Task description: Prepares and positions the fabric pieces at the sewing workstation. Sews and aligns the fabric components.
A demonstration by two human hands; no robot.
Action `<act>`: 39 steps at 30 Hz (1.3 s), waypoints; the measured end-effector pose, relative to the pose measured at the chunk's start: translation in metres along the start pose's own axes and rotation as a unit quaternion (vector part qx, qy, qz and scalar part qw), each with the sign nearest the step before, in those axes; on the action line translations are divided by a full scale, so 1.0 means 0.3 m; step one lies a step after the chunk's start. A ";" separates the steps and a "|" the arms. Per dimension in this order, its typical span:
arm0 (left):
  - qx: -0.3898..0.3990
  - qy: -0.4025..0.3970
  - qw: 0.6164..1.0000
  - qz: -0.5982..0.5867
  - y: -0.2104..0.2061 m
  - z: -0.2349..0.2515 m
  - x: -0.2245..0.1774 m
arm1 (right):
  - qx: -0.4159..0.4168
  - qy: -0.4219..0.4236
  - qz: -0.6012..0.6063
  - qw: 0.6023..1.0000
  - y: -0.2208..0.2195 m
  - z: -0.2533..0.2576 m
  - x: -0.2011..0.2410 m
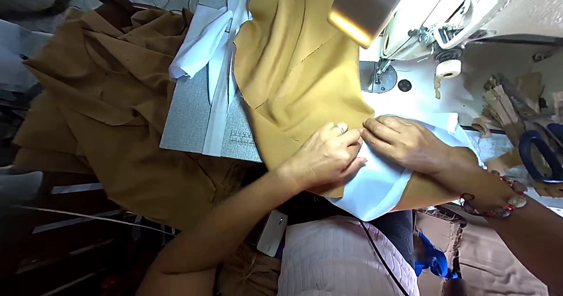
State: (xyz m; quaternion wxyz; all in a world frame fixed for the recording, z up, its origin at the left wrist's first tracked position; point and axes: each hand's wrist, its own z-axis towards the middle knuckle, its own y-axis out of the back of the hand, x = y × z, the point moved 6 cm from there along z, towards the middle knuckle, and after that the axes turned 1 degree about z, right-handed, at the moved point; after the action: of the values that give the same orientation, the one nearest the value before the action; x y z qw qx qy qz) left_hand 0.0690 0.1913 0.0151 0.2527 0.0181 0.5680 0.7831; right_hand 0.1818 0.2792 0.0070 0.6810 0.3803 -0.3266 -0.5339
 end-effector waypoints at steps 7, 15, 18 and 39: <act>0.082 -0.003 0.994 -0.069 -0.051 -0.009 0.134 | -0.045 -0.014 0.022 0.999 0.005 -0.048 -0.057; 0.056 0.119 0.990 -0.043 -0.084 0.030 0.086 | 0.002 -0.350 0.034 0.936 0.084 -0.020 -0.133; 0.050 0.120 0.991 -0.038 -0.086 0.052 0.103 | -0.022 -0.415 0.050 0.908 0.023 -0.021 -0.099; 0.075 0.146 0.986 -0.027 -0.081 0.141 0.206 | 0.036 -0.372 0.011 0.928 0.000 -0.032 -0.307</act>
State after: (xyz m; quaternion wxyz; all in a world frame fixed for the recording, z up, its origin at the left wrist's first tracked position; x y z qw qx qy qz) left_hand 0.0375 0.2599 -0.0079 0.1861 -0.0933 0.6561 0.7254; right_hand 0.1700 0.3706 -0.0013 0.5027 0.1751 -0.5792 -0.6175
